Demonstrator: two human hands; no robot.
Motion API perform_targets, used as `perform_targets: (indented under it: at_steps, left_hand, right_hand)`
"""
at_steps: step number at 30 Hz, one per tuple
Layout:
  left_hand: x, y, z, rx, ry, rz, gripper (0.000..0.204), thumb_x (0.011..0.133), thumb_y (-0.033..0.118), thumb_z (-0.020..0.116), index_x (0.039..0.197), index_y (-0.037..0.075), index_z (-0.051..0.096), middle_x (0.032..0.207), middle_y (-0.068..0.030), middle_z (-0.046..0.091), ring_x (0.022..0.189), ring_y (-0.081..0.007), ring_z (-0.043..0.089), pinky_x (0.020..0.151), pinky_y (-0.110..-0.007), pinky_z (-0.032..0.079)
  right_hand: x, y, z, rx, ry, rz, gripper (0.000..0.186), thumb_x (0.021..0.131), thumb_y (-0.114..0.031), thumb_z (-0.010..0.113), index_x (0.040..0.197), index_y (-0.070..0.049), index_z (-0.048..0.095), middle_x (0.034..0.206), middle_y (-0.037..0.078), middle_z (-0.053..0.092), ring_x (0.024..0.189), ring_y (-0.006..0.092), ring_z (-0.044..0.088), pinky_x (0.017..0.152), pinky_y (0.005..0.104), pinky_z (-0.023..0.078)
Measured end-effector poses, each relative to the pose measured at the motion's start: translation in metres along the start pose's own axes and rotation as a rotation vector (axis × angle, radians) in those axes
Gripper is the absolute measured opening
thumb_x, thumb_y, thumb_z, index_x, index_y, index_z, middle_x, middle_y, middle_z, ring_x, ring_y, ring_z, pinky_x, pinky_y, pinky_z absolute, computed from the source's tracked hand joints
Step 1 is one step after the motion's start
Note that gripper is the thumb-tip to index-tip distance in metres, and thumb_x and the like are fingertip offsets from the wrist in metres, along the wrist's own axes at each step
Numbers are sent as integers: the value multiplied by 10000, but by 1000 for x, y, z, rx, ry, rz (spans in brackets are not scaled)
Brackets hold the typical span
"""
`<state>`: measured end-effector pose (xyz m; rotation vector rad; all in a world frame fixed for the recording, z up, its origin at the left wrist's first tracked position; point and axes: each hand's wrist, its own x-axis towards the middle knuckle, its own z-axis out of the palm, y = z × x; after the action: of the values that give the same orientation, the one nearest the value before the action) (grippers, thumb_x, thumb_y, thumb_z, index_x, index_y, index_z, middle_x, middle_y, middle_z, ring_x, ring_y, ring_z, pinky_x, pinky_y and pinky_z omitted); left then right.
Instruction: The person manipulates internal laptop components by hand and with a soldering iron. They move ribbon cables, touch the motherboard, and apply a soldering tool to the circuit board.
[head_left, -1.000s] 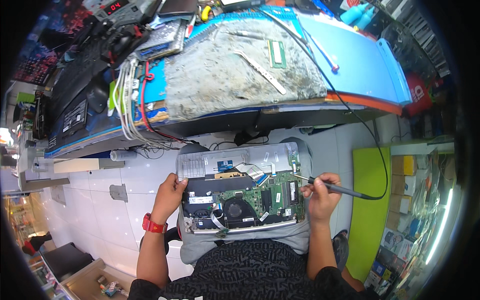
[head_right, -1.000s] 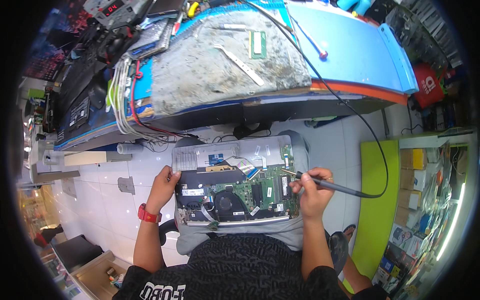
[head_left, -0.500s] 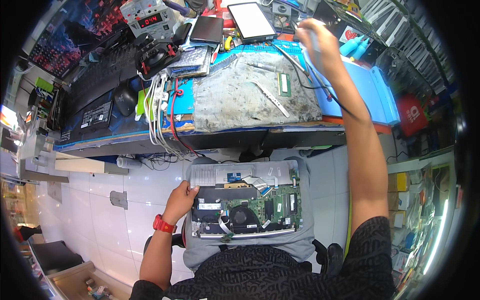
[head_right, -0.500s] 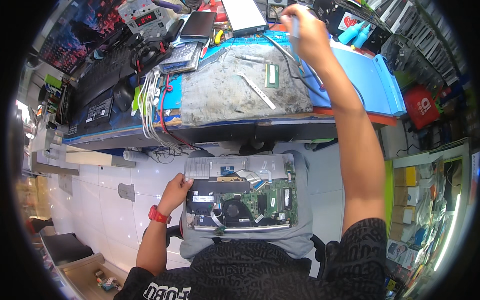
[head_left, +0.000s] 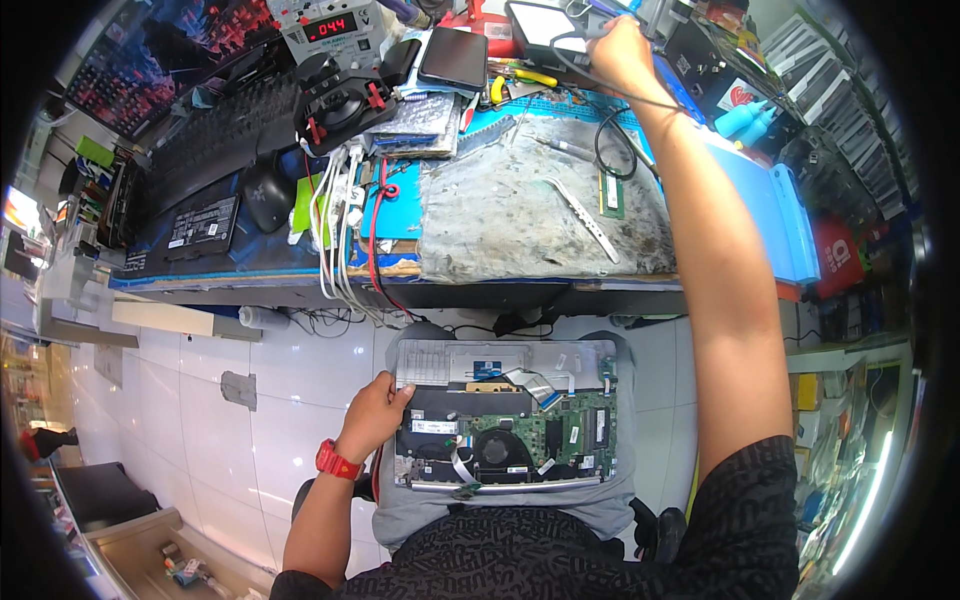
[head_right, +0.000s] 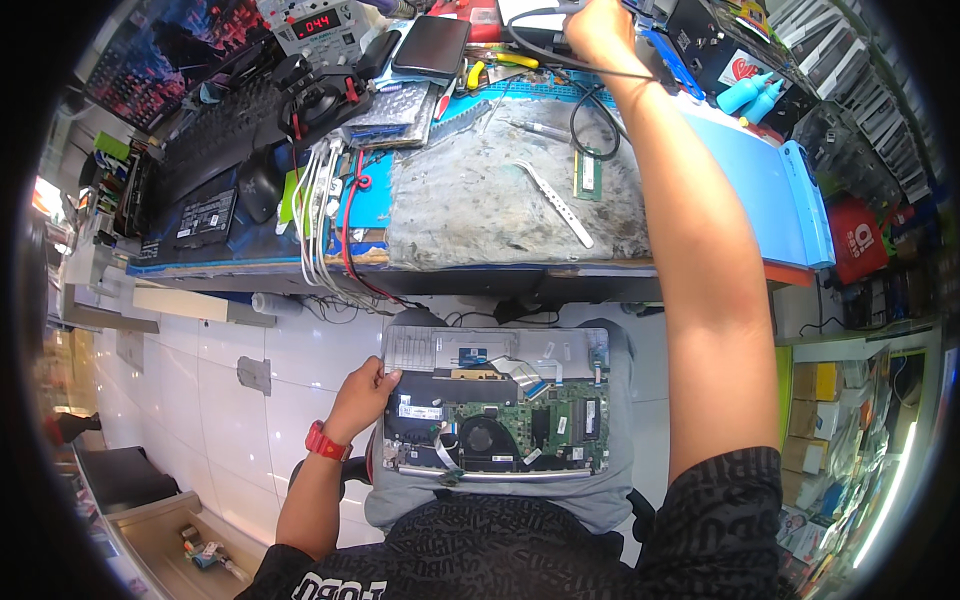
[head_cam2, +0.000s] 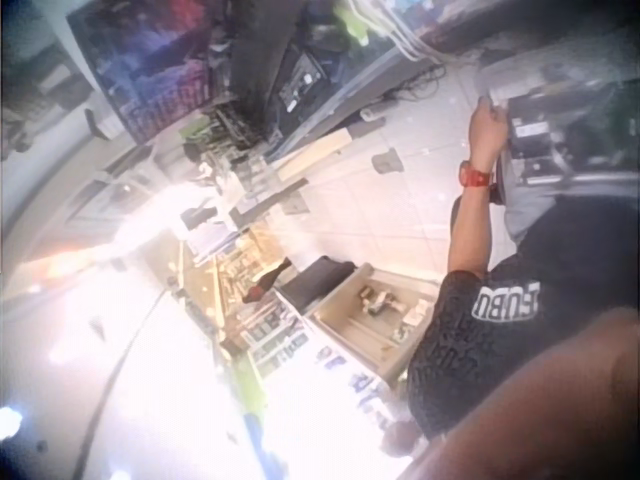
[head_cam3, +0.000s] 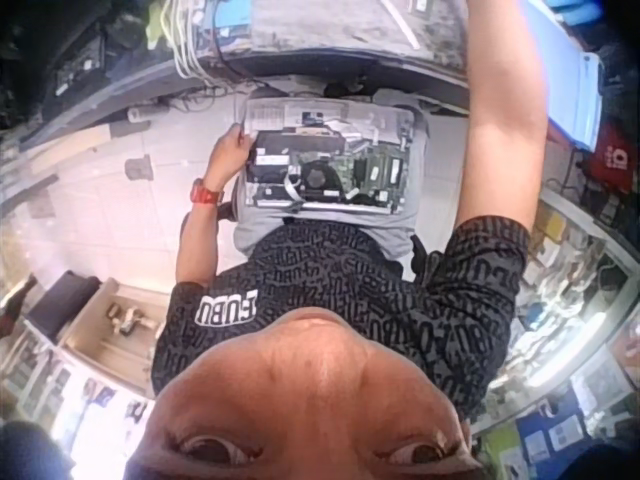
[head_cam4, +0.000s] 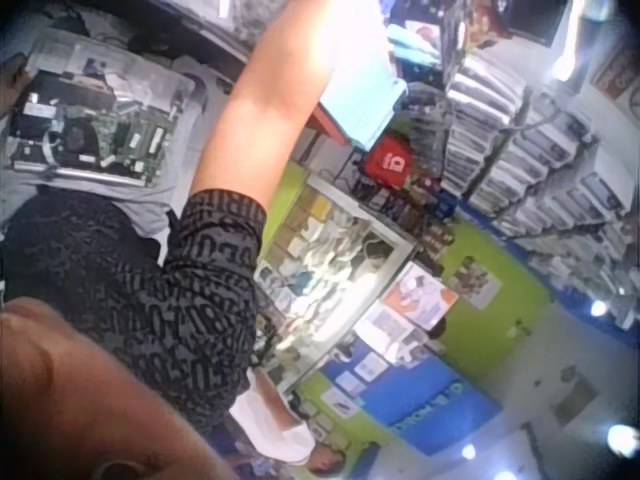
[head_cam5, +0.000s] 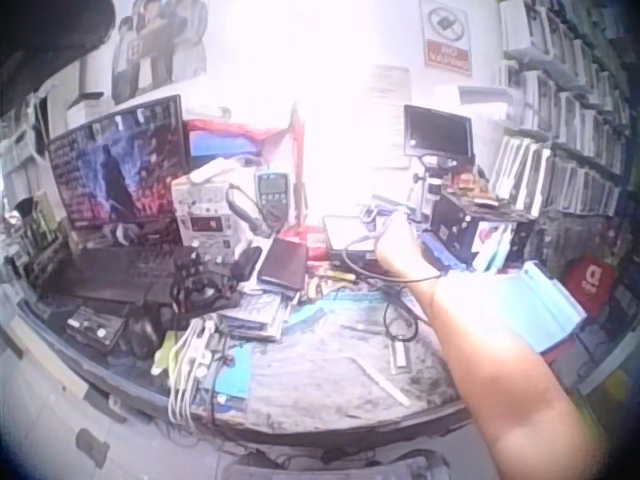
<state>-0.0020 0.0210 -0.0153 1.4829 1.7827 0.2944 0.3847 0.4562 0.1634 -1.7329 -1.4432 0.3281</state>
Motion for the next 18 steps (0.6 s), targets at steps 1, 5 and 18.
perform_targets:
  at_steps: [1,5,18]
  left_hand:
    - [0,1,0,-6,-3,2,369,1004,321,665,925,-20,548,740,-178,609,680,-331,595,662,-412,477]
    - [0,4,-1,3,-12,-17,368,1005,319,664,930,-23,549,739,-180,607,676,-335,596,659,-413,476]
    - [0,10,-4,2,-33,-64,369,998,312,661,885,-8,516,733,-189,595,694,-391,600,654,-463,462]
  right_hand:
    - [10,-1,3,-245,154,-149,470,839,-193,723,1267,-32,617,1040,214,763,998,347,756,935,426,568]
    - [27,6,8,-277,287,-300,429,978,-329,590,1227,14,660,1057,237,739,862,343,748,771,447,591]
    - [29,71,-38,300,164,-165,283,917,-271,746,1025,-10,750,927,104,773,828,193,769,664,305,603]
